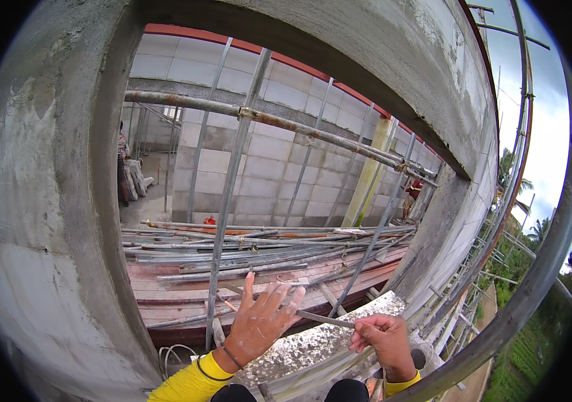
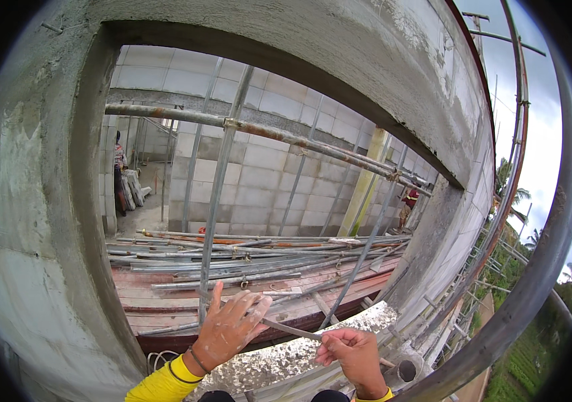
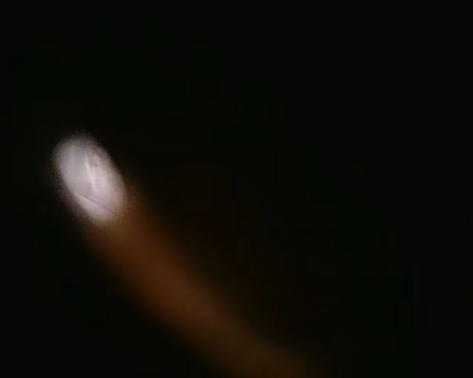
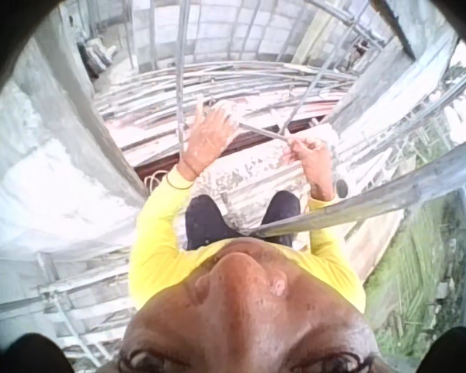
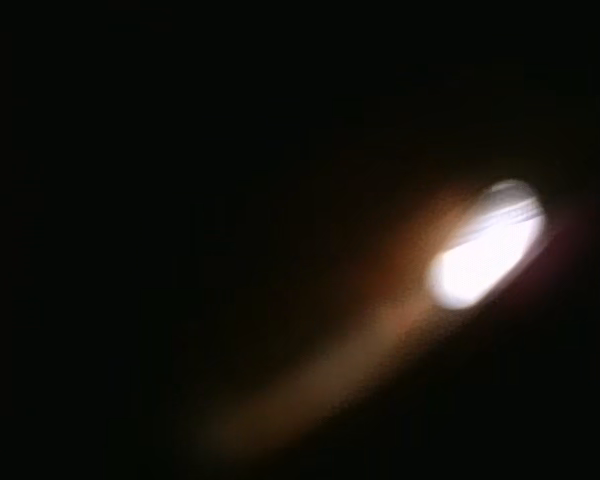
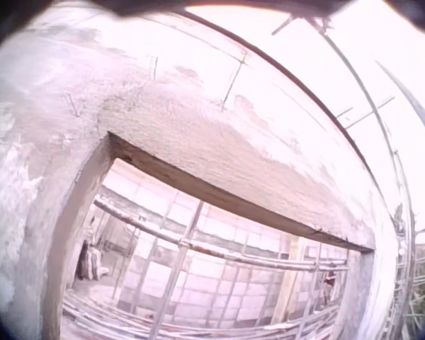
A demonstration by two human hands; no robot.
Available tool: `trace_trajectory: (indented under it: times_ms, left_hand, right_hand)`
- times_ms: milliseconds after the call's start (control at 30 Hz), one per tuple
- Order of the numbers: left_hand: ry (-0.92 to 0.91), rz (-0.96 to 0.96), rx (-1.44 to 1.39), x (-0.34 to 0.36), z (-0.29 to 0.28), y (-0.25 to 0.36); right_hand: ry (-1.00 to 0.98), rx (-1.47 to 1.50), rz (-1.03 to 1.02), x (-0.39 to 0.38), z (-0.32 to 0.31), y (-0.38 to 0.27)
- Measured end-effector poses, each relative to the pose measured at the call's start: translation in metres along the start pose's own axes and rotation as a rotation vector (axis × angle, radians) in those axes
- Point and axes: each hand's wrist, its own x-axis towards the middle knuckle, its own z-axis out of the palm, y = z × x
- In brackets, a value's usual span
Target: The person smooths a freshly plastered wall using a trowel and a sponge, working on the upper section of a window opening. They repeatedly scrape and wipe the surface to even out the plaster and clean the tool.
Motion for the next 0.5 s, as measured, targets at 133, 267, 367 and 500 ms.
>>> trace_trajectory:
  times_ms: [133,267,367,500]
  left_hand:
    - [-0.159,0.054,-0.257,-0.039,0.034,-0.02]
    - [-0.135,-0.436,-0.8,-0.014,0.002,-0.016]
    - [0.366,-0.4,-0.956,0.021,0.004,-0.059]
    - [0.729,-0.377,-1.093,0.115,-0.09,-0.099]
  right_hand:
    - [-0.075,-0.059,0.037,-0.006,-0.004,-0.018]
    - [-0.13,0.317,-0.214,-0.039,-0.032,-0.031]
    - [0.156,0.535,-0.412,-0.074,-0.031,-0.044]
    - [0.501,0.522,-0.32,-0.098,0.004,-0.084]
